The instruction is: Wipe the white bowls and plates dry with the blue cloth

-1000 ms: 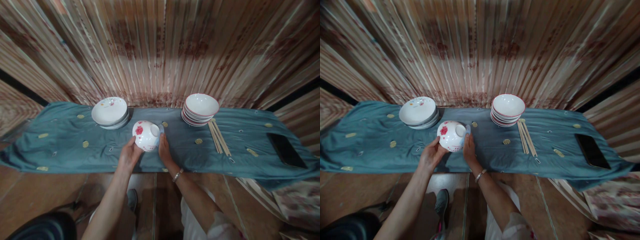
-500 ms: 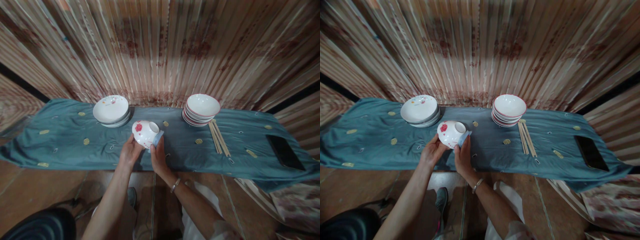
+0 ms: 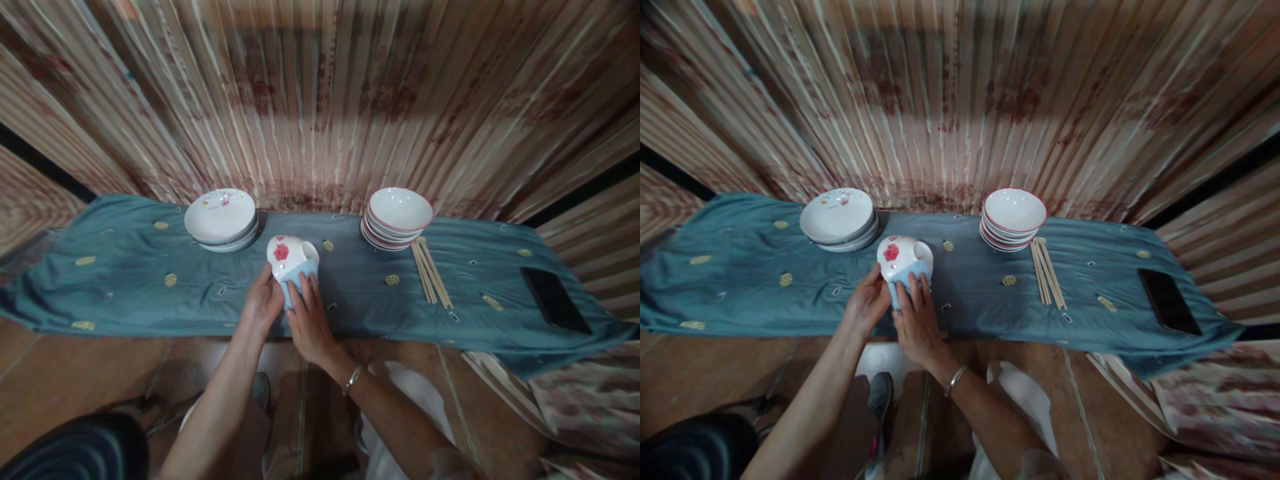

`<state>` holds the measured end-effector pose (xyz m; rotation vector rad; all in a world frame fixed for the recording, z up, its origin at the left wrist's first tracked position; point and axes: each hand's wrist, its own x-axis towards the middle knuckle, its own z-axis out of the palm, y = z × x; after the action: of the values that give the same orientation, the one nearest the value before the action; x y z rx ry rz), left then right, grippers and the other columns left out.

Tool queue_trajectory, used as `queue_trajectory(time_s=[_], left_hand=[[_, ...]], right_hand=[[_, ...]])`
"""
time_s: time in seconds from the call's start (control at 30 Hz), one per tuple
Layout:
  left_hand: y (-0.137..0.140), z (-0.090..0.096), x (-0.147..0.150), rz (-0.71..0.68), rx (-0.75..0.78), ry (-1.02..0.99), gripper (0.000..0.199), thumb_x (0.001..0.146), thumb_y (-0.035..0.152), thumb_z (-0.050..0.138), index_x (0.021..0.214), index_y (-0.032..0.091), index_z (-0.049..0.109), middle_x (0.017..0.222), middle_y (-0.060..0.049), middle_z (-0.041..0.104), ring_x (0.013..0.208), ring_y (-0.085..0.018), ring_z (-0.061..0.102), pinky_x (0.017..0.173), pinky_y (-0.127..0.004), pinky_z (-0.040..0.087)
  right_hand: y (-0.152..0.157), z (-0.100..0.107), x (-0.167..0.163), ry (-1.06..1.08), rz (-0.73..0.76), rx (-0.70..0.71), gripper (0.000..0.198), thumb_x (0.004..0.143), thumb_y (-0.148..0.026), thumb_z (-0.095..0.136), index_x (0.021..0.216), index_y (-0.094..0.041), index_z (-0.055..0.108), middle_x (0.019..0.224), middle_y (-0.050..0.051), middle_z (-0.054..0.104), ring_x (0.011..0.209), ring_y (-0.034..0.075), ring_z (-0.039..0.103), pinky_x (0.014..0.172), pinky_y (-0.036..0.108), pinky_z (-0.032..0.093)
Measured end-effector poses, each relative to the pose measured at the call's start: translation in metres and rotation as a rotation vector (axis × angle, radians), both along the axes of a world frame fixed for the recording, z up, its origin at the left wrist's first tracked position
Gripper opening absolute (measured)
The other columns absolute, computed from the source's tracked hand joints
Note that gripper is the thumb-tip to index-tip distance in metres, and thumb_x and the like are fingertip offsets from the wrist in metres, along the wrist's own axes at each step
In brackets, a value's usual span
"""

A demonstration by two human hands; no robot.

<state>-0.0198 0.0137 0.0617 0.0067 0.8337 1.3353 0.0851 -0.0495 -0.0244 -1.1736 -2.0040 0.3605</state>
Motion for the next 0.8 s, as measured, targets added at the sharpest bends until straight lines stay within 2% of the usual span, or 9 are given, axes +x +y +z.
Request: queue_trajectory(time_s=[0.13, 0.27, 0.37, 0.53, 0.7, 0.8], left_hand=[[-0.005, -0.003, 0.005, -0.001, 0.003, 0.047, 0.032, 0.100, 0.019, 0.042, 0.110, 0.004, 0.069, 0.084, -0.012, 0.077, 0.075, -0.019, 0.073, 0.087, -0.030, 0.058], [-0.010, -0.007, 0.009, 0.051, 0.068, 0.109, 0.018, 0.091, 0.008, 0.054, 0.081, 0.010, 0.070, 0.075, -0.006, 0.074, 0.063, -0.012, 0.068, 0.071, -0.020, 0.057], [-0.013, -0.008, 0.010, 0.059, 0.130, 0.137, 0.018, 0.084, 0.003, 0.062, 0.069, 0.012, 0.066, 0.068, -0.003, 0.071, 0.061, -0.009, 0.066, 0.065, -0.016, 0.054], [-0.014, -0.012, 0.013, 0.023, 0.206, 0.164, 0.012, 0.077, 0.004, 0.069, 0.070, 0.013, 0.067, 0.070, -0.001, 0.070, 0.062, -0.008, 0.065, 0.068, -0.016, 0.053], [-0.014, -0.020, 0.021, 0.050, 0.242, 0.206, 0.008, 0.079, 0.012, 0.068, 0.073, 0.016, 0.071, 0.076, -0.001, 0.073, 0.074, -0.012, 0.068, 0.080, -0.021, 0.053], [-0.016, -0.023, 0.024, 0.040, 0.253, 0.221, 0.008, 0.081, 0.015, 0.069, 0.074, 0.016, 0.072, 0.077, -0.001, 0.073, 0.077, -0.012, 0.067, 0.080, -0.021, 0.052]], right_hand=[[0.008, 0.012, 0.008, -0.102, 0.013, 0.053, 0.054, 0.098, -0.016, 0.041, 0.153, -0.016, 0.040, 0.161, 0.013, 0.036, 0.157, 0.029, 0.007, 0.123, 0.057, 0.028], [0.013, 0.021, 0.014, -0.177, -0.008, 0.102, 0.050, 0.100, -0.018, 0.041, 0.150, -0.021, 0.045, 0.159, 0.009, 0.042, 0.155, 0.029, 0.016, 0.121, 0.054, 0.029], [0.017, 0.024, 0.017, -0.207, -0.044, 0.127, 0.047, 0.101, -0.020, 0.042, 0.148, -0.025, 0.048, 0.157, 0.007, 0.045, 0.153, 0.028, 0.023, 0.121, 0.052, 0.027], [0.024, 0.030, 0.021, -0.197, -0.065, 0.112, 0.048, 0.100, -0.023, 0.046, 0.148, -0.030, 0.048, 0.157, 0.005, 0.045, 0.152, 0.028, 0.027, 0.122, 0.053, 0.020], [0.033, 0.041, 0.026, -0.123, -0.103, 0.096, 0.048, 0.100, -0.029, 0.044, 0.148, -0.028, 0.048, 0.158, 0.005, 0.044, 0.152, 0.030, 0.027, 0.123, 0.054, 0.016], [0.039, 0.049, 0.030, -0.059, -0.117, 0.089, 0.048, 0.101, -0.033, 0.040, 0.148, -0.027, 0.048, 0.158, 0.005, 0.043, 0.152, 0.029, 0.026, 0.124, 0.052, 0.015]])
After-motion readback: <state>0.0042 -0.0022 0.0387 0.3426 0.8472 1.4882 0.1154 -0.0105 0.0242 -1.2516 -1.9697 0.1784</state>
